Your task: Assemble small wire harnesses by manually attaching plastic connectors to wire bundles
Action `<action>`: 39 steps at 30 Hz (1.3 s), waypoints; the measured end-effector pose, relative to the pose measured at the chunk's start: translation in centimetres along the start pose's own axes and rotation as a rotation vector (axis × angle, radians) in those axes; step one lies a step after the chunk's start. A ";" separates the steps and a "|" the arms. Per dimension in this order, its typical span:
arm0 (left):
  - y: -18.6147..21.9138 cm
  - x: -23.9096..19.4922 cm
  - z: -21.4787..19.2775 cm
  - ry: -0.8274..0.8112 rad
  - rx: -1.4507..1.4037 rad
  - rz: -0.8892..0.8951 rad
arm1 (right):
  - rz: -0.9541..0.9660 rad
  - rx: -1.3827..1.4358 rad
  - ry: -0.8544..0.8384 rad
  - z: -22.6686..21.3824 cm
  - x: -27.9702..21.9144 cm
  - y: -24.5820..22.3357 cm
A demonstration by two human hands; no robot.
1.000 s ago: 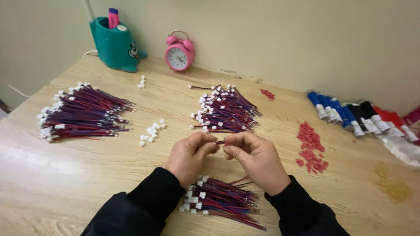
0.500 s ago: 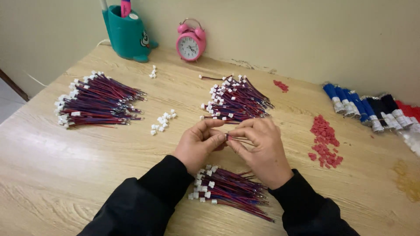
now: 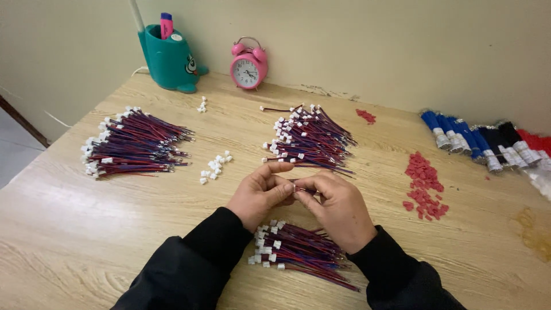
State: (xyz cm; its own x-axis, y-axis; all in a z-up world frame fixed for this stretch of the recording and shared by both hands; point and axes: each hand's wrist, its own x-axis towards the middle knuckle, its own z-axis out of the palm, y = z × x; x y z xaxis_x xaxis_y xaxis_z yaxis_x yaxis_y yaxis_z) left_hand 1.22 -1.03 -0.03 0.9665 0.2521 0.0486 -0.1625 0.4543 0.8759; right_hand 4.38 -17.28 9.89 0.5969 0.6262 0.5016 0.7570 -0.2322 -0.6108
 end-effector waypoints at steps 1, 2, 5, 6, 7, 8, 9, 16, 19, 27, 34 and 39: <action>0.2 0.3 0.1 -0.011 -0.005 0.009 | 0.004 0.019 0.017 -0.1 0.2 -0.1; 0.3 0.6 0.0 -0.017 -0.003 0.013 | 0.002 0.016 0.022 -0.2 0.4 -0.1; 0.0 0.4 -0.3 -0.018 -0.013 0.004 | 0.006 0.011 0.013 0.1 0.1 -0.2; 0.1 0.3 -0.2 -0.002 -0.018 -0.011 | 0.006 -0.015 0.016 0.0 0.0 -0.1; 0.2 0.3 -0.2 0.014 -0.021 -0.025 | 0.005 -0.040 0.021 0.1 -0.1 0.0; 0.3 0.5 -0.1 0.014 -0.021 -0.025 | 0.005 -0.040 0.021 0.1 0.0 0.1; 0.1 0.4 -0.2 0.024 -0.048 -0.026 | 0.006 -0.041 0.028 0.3 -0.1 0.3; -0.6 0.4 -0.6 0.027 -0.043 -0.027 | -0.031 -0.089 0.002 0.5 0.0 -0.1; 0.3 -0.1 -0.4 0.043 -0.013 -0.040 | -0.053 -0.168 0.019 0.4 -0.5 -0.9; 0.0 0.1 -0.4 0.019 0.048 -0.033 | -0.003 0.071 0.009 0.8 -0.3 0.9; 1.3 -0.5 -0.1 -0.032 0.038 -0.030 | 0.092 0.132 0.081 1.2 -0.7 1.4; 0.8 -0.4 -0.2 -0.035 0.046 -0.017 | 0.021 0.123 0.088 1.4 -0.5 0.3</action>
State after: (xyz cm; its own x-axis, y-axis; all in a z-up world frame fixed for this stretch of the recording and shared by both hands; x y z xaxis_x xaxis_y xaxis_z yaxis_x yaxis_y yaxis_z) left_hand 0.61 -0.58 0.58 0.9756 0.2139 0.0494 -0.1371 0.4183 0.8979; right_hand 3.92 -16.66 8.58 0.6376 0.5530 0.5363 0.7089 -0.1487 -0.6894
